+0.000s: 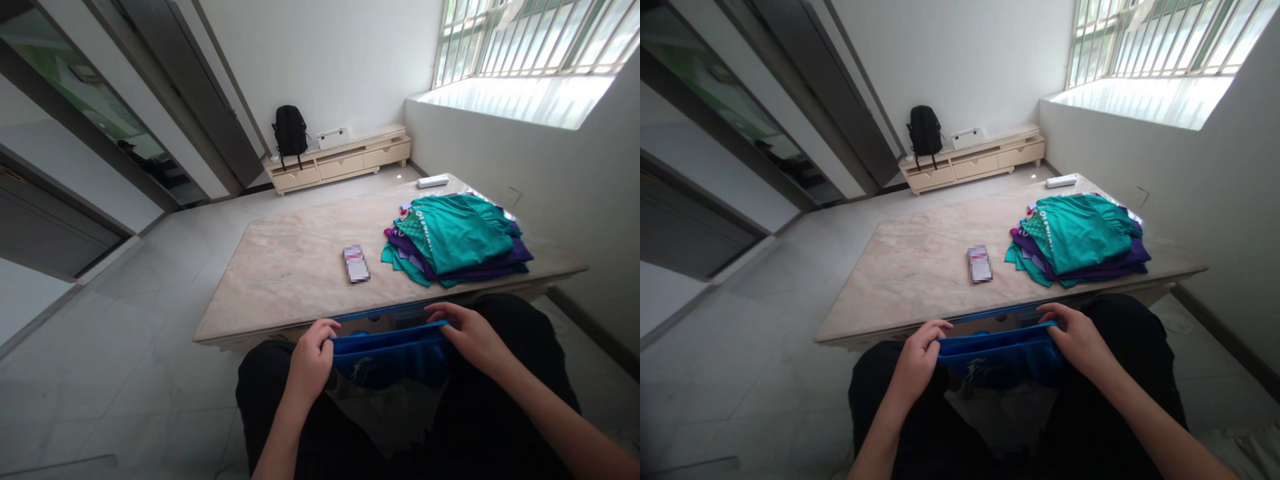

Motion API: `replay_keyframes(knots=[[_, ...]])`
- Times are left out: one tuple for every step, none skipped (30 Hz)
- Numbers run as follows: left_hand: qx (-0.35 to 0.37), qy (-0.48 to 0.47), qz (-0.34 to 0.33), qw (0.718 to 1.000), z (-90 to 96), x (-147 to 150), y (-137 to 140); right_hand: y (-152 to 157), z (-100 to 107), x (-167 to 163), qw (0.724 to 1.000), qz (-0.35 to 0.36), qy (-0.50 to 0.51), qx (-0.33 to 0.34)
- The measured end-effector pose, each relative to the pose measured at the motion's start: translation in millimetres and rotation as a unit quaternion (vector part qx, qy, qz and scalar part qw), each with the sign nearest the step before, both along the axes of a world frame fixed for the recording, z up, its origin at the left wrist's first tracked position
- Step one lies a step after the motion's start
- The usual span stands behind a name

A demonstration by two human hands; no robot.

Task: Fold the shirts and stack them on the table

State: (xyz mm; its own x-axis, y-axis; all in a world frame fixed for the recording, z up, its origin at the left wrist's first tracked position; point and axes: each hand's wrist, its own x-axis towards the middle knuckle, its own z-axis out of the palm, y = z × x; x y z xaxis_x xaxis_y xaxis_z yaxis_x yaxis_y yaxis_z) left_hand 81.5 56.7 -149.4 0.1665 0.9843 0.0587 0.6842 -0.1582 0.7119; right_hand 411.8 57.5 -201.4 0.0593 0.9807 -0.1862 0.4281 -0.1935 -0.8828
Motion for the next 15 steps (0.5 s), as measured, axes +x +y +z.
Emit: replay_keyframes(knots=[[-0.014,-0.018,-0.006,1.0,-1.0,-0.6,-2.1,0.6,-3.5,-0.7,0.999,-0.018,-0.028,0.023],[-0.026,-0.03,-0.007,0.999,-1.8,-1.0,-4.6,0.9,-7.2,-1.2,0.997,-0.037,-0.057,0.043],[-0.035,-0.036,-0.006,0.999,-2.2,-0.9,-7.5,0.9,-11.0,-1.3,0.993,-0.055,-0.086,0.059],[-0.037,-0.038,-0.005,0.999,-2.1,-0.3,-10.6,1.0,-15.0,-1.0,0.988,-0.07,-0.116,0.069],[-0.035,-0.038,-0.009,0.999,-1.3,1.1,-13.9,1.2,-19.1,-0.3,0.984,-0.081,-0.141,0.07],[-0.029,-0.037,-0.018,0.999,0.2,3.1,-17.3,1.6,-23.3,0.7,0.982,-0.087,-0.154,0.06],[-0.025,-0.036,-0.029,0.999,2.0,5.8,-20.9,2.3,-27.4,1.7,0.984,-0.088,-0.147,0.043],[-0.022,-0.034,-0.041,0.998,4.2,9.1,-24.5,3.1,-31.4,2.4,0.989,-0.089,-0.119,0.026],[-0.022,-0.032,-0.051,0.998,6.5,12.8,-28.2,4.0,-34.9,2.4,0.993,-0.088,-0.075,0.012],[-0.024,-0.03,-0.06,0.997,8.5,16.7,-31.9,4.8,-38.0,1.5,0.996,-0.089,-0.021,-0.001],[-0.026,-0.03,-0.066,0.997,10.3,20.7,-35.5,5.2,-40.5,-0.7,0.994,-0.097,0.039,-0.015],[-0.029,-0.03,-0.07,0.997,11.5,24.7,-38.9,5.0,-42.7,-4.1,0.989,-0.11,0.097,-0.033],[-0.032,-0.032,-0.071,0.997,12.1,28.5,-42.2,4.0,-44.9,-8.8,0.978,-0.129,0.151,-0.057],[-0.034,-0.033,-0.069,0.996,12.0,32.0,-45.2,2.4,-47.5,-14.5,0.965,-0.152,0.197,-0.085],[-0.037,-0.034,-0.065,0.997,11.3,35.2,-48.0,0.0,-50.5,-20.9,0.95,-0.178,0.232,-0.106]])
